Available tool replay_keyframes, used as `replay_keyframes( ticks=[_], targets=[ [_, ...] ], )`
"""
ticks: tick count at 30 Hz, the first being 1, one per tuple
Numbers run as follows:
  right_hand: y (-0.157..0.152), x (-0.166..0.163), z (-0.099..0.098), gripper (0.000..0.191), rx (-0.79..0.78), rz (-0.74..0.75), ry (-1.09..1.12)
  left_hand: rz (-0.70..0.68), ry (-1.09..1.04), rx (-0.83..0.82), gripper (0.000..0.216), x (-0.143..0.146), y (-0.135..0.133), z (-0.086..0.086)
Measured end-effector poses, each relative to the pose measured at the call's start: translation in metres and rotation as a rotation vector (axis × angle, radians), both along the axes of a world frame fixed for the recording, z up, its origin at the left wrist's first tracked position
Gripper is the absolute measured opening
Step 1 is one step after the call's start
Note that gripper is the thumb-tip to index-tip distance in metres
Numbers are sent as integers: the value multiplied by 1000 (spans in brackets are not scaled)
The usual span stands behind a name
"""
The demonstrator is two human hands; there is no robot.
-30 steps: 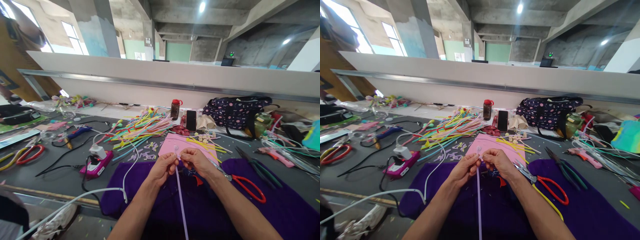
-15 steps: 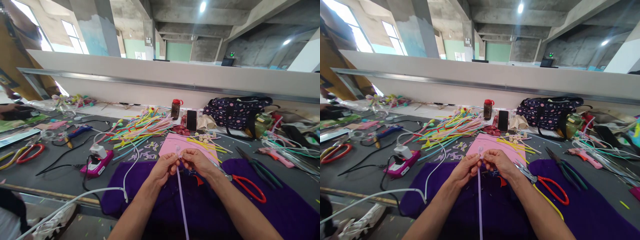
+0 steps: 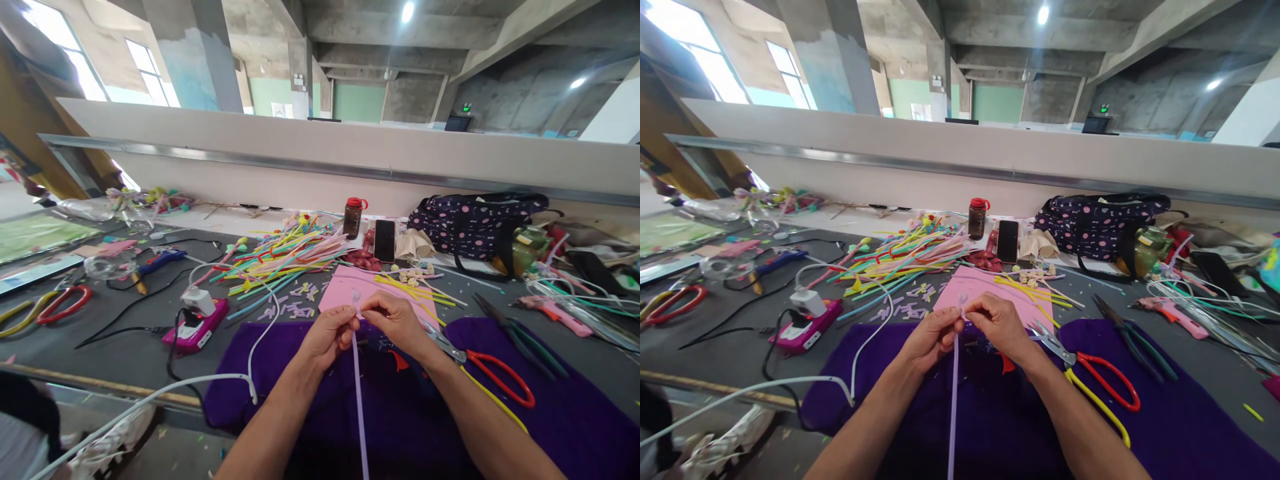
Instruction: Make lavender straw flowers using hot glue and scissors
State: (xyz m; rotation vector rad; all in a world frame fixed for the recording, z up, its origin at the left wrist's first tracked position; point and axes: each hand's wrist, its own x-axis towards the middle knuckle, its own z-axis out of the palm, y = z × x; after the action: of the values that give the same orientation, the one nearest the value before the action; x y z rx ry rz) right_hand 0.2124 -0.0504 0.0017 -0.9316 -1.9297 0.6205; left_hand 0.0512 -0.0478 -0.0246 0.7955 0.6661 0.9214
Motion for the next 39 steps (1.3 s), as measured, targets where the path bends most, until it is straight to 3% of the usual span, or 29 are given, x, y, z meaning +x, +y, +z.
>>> replay_keyframes(
  ticks=[6,13,23,39],
  targets=[
    [5,19,13,10,28,-2,-57,23,57,36,18,-1,-2,3],
    [5,29,20,11,16,6,-88,-72,130,-25,16,0,-4,6],
    [3,23,17,12,49,80,-135,-111,138,-27,15,0,-5,5],
    [1,20,17,12,109,43,-191,-92,153,-14,17,1,-7,7]
  ],
)
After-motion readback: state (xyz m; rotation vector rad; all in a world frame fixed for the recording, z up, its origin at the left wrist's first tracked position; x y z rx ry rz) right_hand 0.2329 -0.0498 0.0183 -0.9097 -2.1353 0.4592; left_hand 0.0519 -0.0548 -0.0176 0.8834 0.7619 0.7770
